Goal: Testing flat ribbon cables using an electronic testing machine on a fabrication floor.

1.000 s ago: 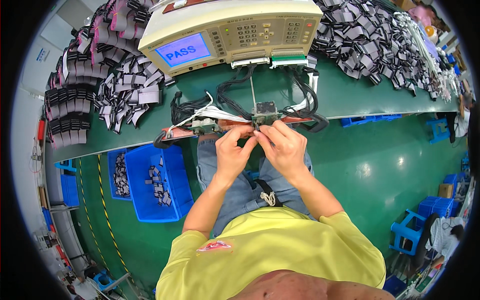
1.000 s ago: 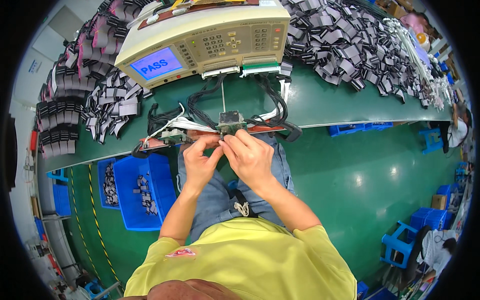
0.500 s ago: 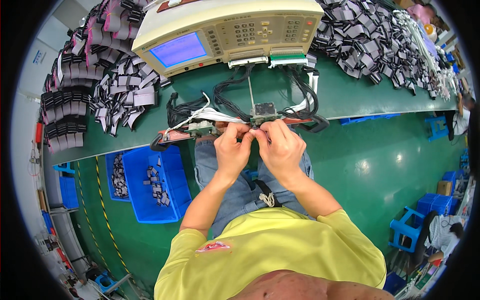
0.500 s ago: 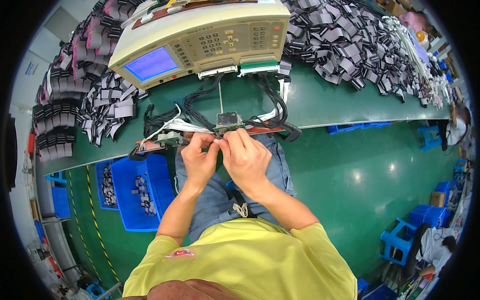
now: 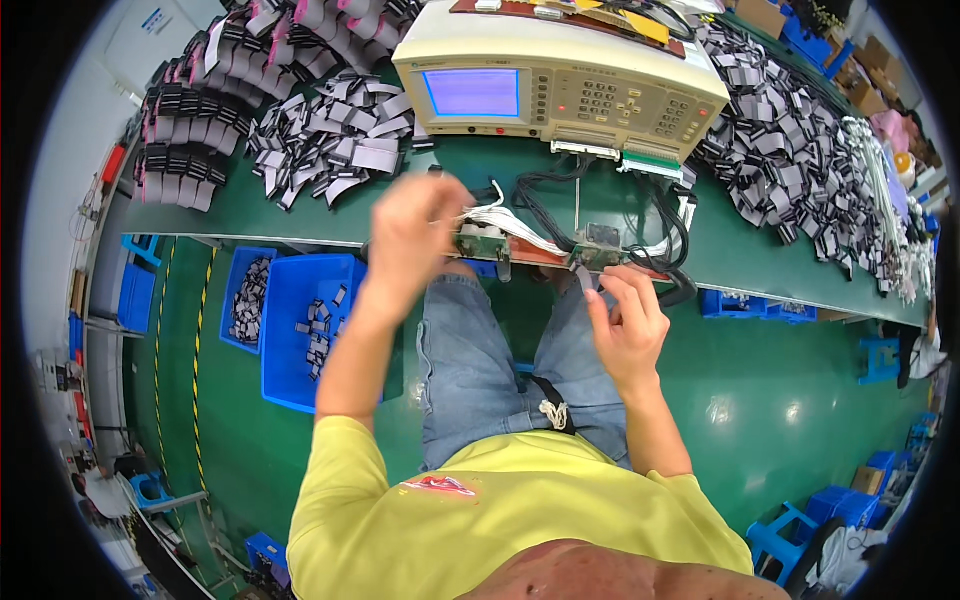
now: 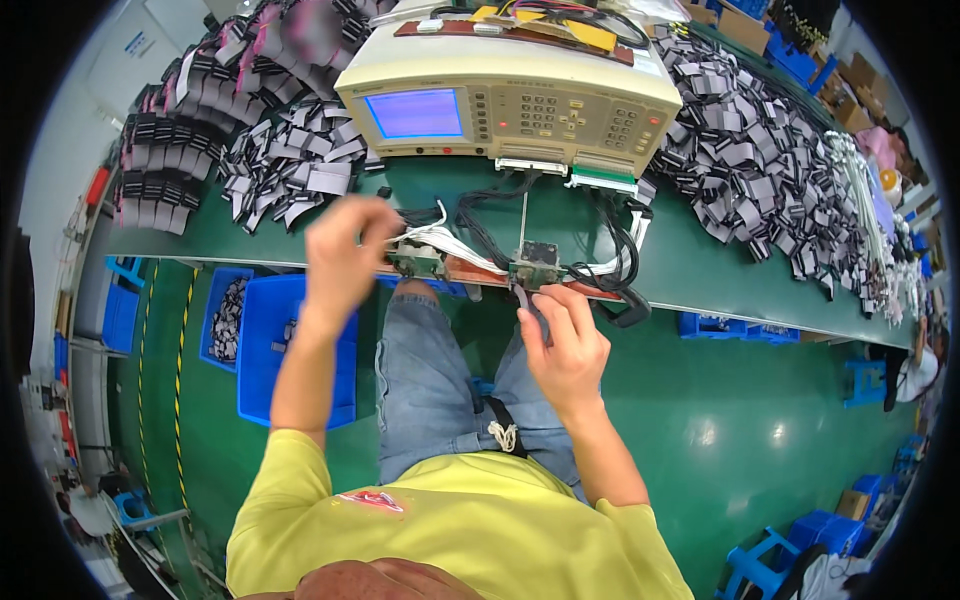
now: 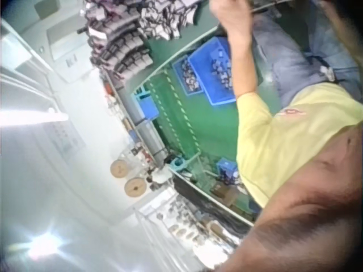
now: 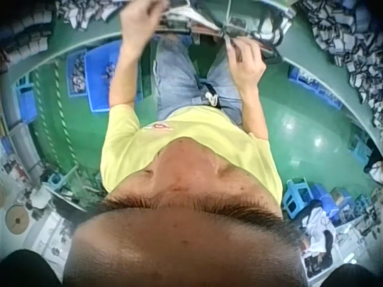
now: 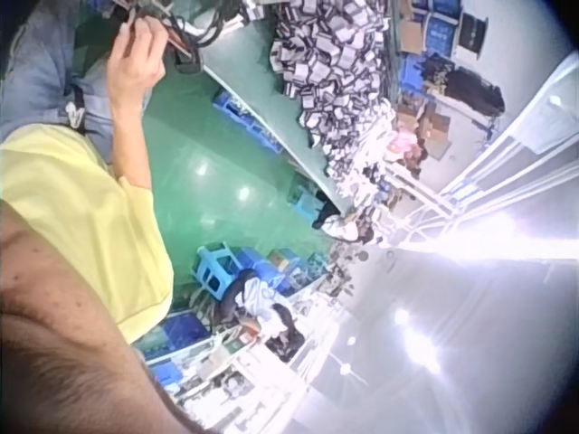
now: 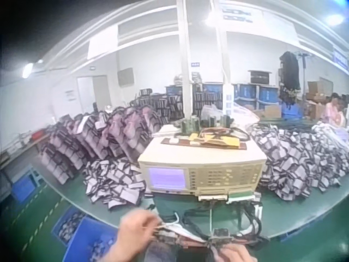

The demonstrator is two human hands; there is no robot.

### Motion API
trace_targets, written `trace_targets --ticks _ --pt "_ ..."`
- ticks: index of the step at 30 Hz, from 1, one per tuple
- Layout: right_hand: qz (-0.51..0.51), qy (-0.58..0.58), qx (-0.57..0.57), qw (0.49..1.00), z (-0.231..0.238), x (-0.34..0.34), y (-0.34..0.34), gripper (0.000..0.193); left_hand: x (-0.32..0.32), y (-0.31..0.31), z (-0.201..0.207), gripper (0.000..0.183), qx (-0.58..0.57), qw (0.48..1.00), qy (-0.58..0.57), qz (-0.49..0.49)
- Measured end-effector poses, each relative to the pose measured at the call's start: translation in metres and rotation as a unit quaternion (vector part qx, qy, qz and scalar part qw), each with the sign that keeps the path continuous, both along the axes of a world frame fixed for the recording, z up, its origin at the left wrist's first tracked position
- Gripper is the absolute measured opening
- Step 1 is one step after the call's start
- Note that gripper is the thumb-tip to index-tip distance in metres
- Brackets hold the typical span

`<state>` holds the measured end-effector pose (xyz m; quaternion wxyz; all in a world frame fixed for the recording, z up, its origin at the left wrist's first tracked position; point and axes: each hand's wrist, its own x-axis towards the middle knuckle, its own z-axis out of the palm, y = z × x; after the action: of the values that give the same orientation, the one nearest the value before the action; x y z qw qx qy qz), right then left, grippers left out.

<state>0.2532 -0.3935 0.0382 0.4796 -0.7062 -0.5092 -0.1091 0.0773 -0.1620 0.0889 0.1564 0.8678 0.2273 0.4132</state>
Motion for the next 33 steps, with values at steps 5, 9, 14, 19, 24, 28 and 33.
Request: trace_targets --ticks 5,9,14,19,24,28,33 --pt "0.016 0.012 0.01 1.0 -0.006 -0.001 -0.005 0.023 -0.056 0.139 -0.026 0.03 0.088 0.962 0.207 0.154" --pt "0.003 0.019 0.011 1.0 -0.009 0.001 -0.01 0.024 -0.069 0.166 -0.038 0.04 0.169 0.931 0.298 0.124" --pt "0.007 0.014 0.011 1.0 -0.01 0.003 -0.008 0.023 -0.064 0.158 -0.02 0.044 0.147 0.934 0.313 0.09" --pt "0.011 -0.005 0.02 1.0 -0.01 0.004 -0.007 0.023 -0.061 0.15 -0.008 0.048 0.168 0.907 0.38 0.062" --pt "0.012 0.002 0.012 1.0 -0.011 0.001 -0.007 0.023 -0.063 0.158 0.0 0.041 0.199 0.906 0.372 0.038" --pt "0.01 0.002 0.012 1.0 -0.011 0.001 -0.01 0.023 -0.055 0.15 0.008 0.037 0.134 0.96 0.247 -0.009" --pt "0.021 -0.014 0.006 1.0 -0.009 0.001 -0.003 0.025 -0.032 0.148 -0.036 0.037 0.085 0.988 0.084 -0.101"
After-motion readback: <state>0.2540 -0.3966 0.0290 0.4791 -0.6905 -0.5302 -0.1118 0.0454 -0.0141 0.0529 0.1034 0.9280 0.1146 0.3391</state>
